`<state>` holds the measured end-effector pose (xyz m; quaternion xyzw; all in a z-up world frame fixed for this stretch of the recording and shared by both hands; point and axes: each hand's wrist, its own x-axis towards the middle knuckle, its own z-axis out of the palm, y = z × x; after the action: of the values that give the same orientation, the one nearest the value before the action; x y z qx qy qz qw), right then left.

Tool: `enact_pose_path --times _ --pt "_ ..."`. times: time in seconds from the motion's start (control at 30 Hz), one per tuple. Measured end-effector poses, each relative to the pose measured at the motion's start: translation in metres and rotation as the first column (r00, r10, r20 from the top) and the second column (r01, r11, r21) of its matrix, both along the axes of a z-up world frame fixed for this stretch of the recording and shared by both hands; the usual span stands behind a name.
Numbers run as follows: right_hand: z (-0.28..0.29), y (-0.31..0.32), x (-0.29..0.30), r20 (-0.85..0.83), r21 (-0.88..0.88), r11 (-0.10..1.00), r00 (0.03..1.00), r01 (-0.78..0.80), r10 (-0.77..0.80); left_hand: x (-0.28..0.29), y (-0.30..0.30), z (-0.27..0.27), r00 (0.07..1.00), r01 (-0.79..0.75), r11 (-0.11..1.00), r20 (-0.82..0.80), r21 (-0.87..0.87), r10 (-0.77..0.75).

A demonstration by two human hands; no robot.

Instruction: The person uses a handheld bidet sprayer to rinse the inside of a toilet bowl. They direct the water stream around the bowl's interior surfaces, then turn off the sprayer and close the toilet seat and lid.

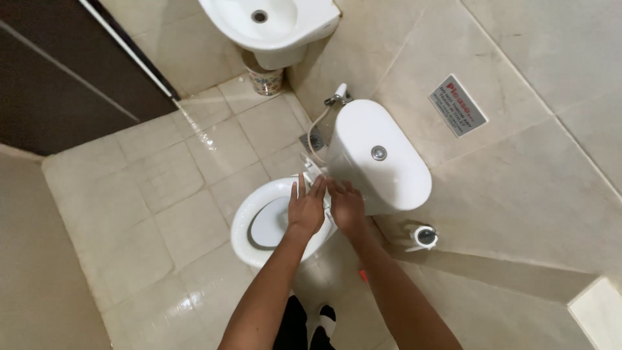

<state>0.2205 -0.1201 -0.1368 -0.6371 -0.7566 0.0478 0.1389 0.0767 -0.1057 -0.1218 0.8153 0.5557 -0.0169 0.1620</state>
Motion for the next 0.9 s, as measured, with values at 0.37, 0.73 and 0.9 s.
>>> enact_pose_path --times 0.37,0.73,0.9 --pt "-0.016 -0.026 -0.049 -0.096 0.013 0.985 0.980 -0.172 0.173 -0.061 -0.056 0.020 0.947 -0.219 0.967 0.211 -0.126 0.242" --pt "-0.067 -0.072 -0.151 -0.118 0.138 0.922 0.918 -0.362 0.378 -0.158 -0.127 -0.059 0.860 -0.411 0.898 0.260 -0.158 0.440" --pt "-0.107 -0.100 -0.189 -0.200 0.115 0.915 0.893 -0.387 0.403 -0.184 -0.155 -0.092 0.776 -0.517 0.815 0.258 -0.262 0.575"
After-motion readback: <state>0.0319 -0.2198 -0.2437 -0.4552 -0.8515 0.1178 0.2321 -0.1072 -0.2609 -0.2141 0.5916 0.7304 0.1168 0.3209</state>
